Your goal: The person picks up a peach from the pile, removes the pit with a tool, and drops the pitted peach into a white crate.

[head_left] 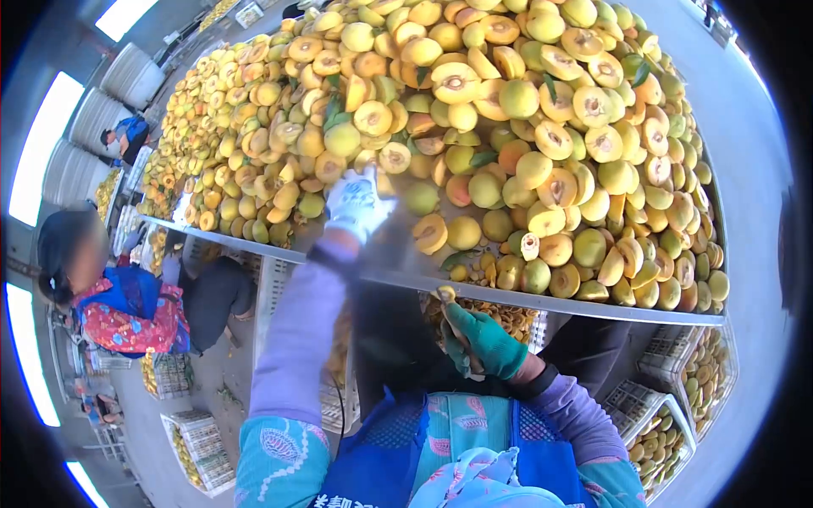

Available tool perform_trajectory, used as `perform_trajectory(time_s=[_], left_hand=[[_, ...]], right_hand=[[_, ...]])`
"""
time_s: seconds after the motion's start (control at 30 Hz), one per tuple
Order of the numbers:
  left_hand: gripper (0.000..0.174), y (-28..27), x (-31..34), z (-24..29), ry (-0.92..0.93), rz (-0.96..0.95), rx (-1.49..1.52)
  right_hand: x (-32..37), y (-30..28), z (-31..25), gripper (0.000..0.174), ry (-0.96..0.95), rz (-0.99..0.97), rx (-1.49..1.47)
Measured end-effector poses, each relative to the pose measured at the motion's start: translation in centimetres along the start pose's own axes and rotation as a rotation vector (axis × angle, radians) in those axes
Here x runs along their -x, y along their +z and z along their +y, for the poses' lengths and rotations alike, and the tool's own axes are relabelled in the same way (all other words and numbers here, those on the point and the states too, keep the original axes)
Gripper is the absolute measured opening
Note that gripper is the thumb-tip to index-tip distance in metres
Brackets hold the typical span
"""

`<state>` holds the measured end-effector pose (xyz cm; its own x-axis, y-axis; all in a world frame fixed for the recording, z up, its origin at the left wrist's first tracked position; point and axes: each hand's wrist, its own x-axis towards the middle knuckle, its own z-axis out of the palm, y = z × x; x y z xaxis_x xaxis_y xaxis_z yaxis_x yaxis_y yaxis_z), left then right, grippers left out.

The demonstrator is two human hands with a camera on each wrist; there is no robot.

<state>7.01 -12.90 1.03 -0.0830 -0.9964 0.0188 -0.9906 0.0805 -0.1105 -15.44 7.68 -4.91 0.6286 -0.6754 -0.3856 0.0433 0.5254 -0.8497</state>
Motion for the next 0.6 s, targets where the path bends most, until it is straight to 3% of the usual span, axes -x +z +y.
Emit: perform_trajectory(time_s=[0.07, 0.1, 0.13, 0.2, 0.27, 0.33, 0.37, 0.43, 0.53, 0.6], left_hand=[[0.067, 2.6, -3.2, -2.0, 0.134, -0.028, 0.137], [0.065, -1.0, -2.4, -1.4, 0.135, -0.142, 0.242], [0.059, 0.1, -1.8, -2.6, 0.18, -0.122, 0.718], [0.055, -0.2, 1.5, -3.5, 0.012, -0.635, 1.884], [0.051, -0.5, 4.3, -3.0, 0.204, -0.278, 1.463], [0.048, -0.1, 6.8, -1.3, 0.372, 0.05, 1.025], [0.046, -0.1, 7.8, -0.2, 0.451, 0.204, 0.8], [0.042, -1.4, 9.2, 2.1, 0.469, 0.248, 0.832], [0.039, -2.4, 10.5, 4.0, 0.49, 0.276, 0.896], [0.044, -1.9, 10.9, 4.6, 0.467, 0.237, 1.017]], right_hand=[[0.3, 0.2, -1.9, 0.05, 0.056, 0.076, -0.266], [0.4, -0.1, -1.9, 0.047, 0.056, 0.097, -0.362], [0.5, -0.7, -1.1, 0.043, 0.008, 0.086, -0.386], [0.5, -0.5, -0.4, 0.034, 0.0, 0.15, -0.48], [0.3, 1.5, -3.7, 0.047, 0.085, 0.301, -0.617], [0.5, 1.6, -3.3, 0.034, -0.101, 0.356, -0.121], [0.0, 2.1, -3.3, 0.031, -0.179, 0.421, -0.006], [-0.7, 3.1, -4.7, 0.029, -0.367, 0.541, 0.189], [-1.7, 2.9, -5.5, 0.03, -0.479, 0.589, 0.444], [-1.8, 3.1, -5.9, 0.032, -0.47, 0.602, 0.412]])
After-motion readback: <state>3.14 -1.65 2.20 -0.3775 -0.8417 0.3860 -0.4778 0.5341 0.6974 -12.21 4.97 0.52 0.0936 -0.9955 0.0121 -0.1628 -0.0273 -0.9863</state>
